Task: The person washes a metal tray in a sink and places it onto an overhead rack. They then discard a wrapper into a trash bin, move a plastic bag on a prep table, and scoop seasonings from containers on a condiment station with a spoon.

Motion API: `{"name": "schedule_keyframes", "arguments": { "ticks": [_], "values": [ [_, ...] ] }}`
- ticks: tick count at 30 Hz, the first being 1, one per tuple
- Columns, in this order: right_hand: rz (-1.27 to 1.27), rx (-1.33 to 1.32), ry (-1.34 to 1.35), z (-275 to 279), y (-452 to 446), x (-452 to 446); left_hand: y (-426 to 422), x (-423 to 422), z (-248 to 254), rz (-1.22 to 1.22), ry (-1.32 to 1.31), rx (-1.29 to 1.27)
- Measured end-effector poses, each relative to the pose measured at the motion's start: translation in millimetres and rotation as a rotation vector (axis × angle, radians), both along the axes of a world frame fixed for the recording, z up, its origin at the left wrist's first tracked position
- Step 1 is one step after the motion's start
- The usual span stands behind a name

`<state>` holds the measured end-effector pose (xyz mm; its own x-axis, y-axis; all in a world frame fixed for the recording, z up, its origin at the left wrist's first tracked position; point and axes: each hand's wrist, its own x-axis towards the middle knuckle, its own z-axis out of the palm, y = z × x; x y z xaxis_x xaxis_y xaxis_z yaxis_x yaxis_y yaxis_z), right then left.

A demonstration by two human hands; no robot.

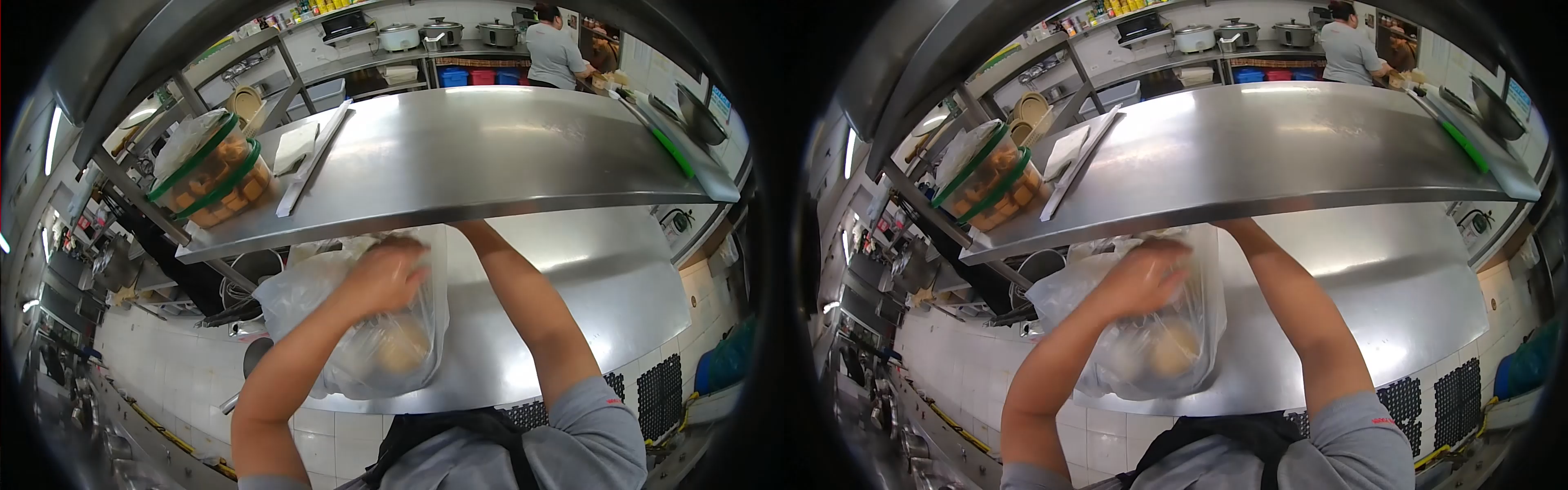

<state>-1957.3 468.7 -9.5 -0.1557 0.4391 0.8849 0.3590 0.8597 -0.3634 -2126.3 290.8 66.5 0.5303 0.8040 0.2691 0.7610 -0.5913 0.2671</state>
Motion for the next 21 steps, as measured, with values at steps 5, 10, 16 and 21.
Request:
{"name": "schedule_keyframes", "arguments": {
  "ticks": [5, 10, 16, 21],
  "values": [
    [0.044, -0.153, -0.051, 8, 9, 7, 73, 27, -2, 0.294, 0.167, -0.177],
    [0.104, -0.324, -0.082, 8, 11, 20, 112, 22, -46, 0.207, 0.080, -0.057],
    [0.143, -0.414, -0.111, 6, 15, 30, 90, 17, -59, 0.258, -0.063, 0.110],
    [0.163, -0.435, -0.122, 3, 17, 34, 49, -6, -48, 0.145, 0.113, 0.262]
  ]
}}
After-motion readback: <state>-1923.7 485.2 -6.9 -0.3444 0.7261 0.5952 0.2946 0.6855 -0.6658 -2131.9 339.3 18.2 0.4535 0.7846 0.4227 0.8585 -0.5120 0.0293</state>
